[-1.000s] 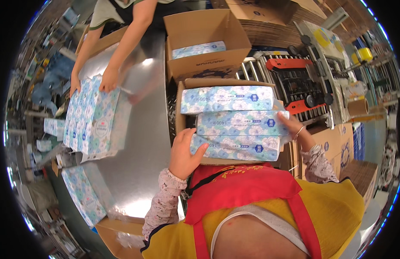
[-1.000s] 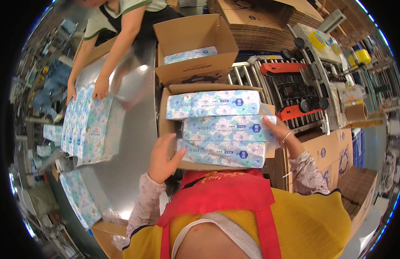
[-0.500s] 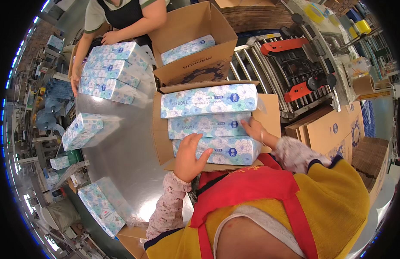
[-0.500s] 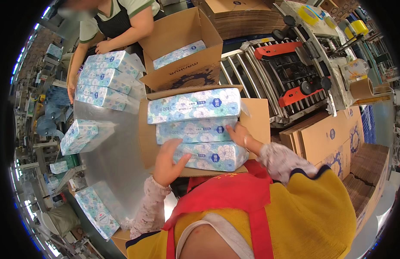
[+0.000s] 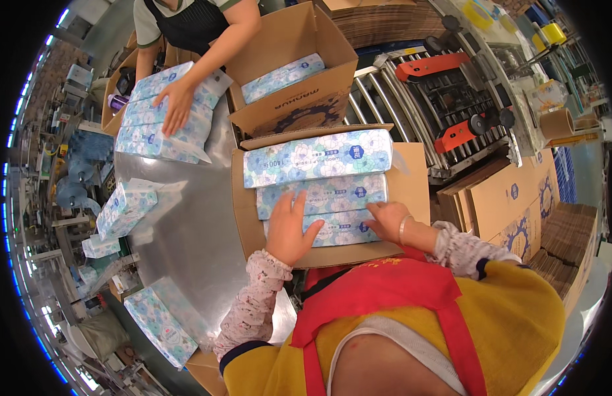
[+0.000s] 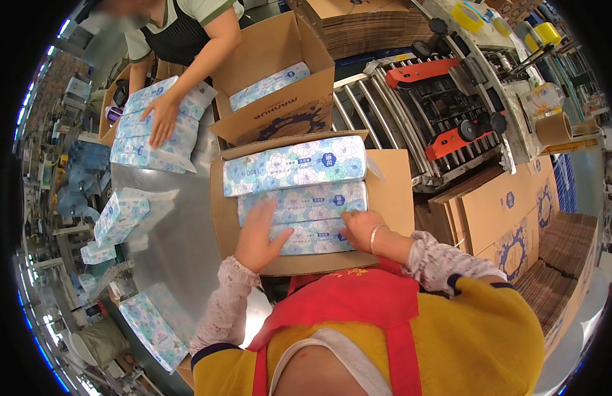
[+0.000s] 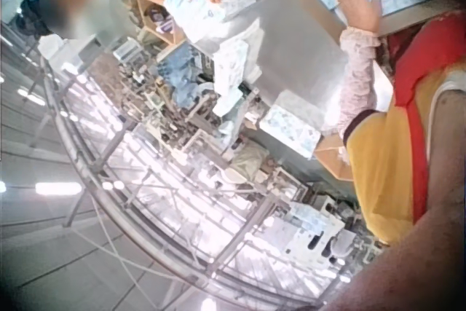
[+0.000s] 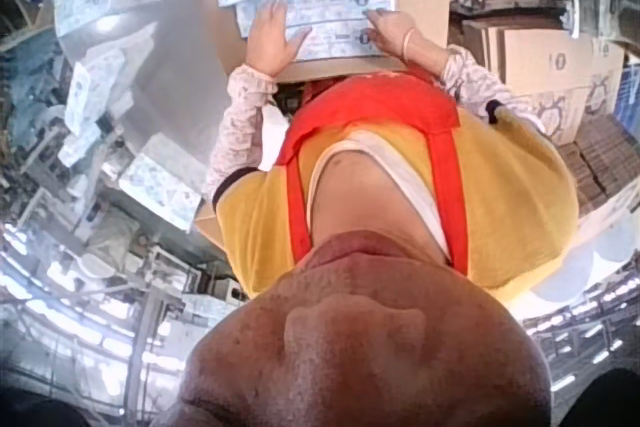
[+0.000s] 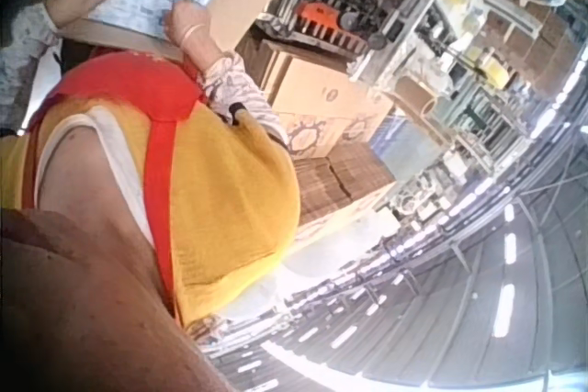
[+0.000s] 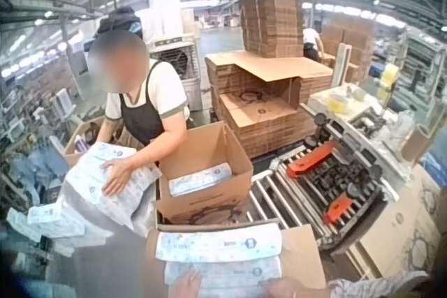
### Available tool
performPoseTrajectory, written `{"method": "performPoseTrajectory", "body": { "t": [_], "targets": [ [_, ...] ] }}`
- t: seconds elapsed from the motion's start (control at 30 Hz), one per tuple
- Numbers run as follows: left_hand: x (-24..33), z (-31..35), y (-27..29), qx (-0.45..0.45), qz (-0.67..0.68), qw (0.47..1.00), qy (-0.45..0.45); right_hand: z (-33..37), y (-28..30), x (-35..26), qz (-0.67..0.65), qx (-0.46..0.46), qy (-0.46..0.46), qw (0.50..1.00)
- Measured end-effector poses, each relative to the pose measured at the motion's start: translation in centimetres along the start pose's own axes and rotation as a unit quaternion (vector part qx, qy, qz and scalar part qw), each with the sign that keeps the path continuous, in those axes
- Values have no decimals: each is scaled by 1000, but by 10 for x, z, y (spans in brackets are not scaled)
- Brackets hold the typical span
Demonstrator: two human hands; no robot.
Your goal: The person packs multiple packages of tissues into a cardboard box on a metal table. They arrange the tissue packs in layers, close the box flaps, and move the filled box to a conveyor belt. The person repeats this process with several boxes.
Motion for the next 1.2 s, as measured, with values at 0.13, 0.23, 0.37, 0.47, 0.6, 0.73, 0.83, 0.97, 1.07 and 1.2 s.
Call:
{"method": "performPoseTrajectory", "body": {
  "t": [0.13, 0.23, 0.37, 0.47, 0.6, 0.73, 0.83, 0.97, 1.07, 1.2],
  "targets": [
    [-17, -49, -2, 6, -120, 989, 91, 2, 72, -25, 136, 350, 235, 897],
    [-70, -79, -47, -3, -224, 970, 96, -76, 35, 32, 194, 279, 129, 932],
    [-94, -97, -88, -33, -206, 968, 136, -117, 12, 62, 176, 261, 136, 939],
    [-116, -83, -96, -18, -159, 983, 90, -95, 21, 75, 170, 291, 108, 935],
    [-97, -48, -31, 45, -93, 993, 59, -46, 6, 204, -54, 379, -186, 905],
    [-112, 42, 28, 237, 137, 950, 153, -14, -12, 227, -381, 241, -80, 889],
    [-108, 74, -4, 59, 417, 898, 129, 21, 40, 78, -348, 141, 41, 926],
    [-39, 55, -43, -388, 53, 918, -61, -82, -21, 13, -42, 84, 90, 991],
    [-79, -9, -81, -313, -76, 938, -126, -110, -2, 9, 61, 39, 77, 994],
    [-121, -54, -55, -122, -89, 989, -11, -92, 86, -5, -153, 109, 194, 963]
  ]
}}
Point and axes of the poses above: each hand's wrist, its own z-axis away from the middle knuckle, its own y-axis out of the back of the hand, x = y × z, the point moved 4 cm from there along -z, towards the middle knuckle, and after that the axes turned 14 degrees about -x, right-handed, at the moved point
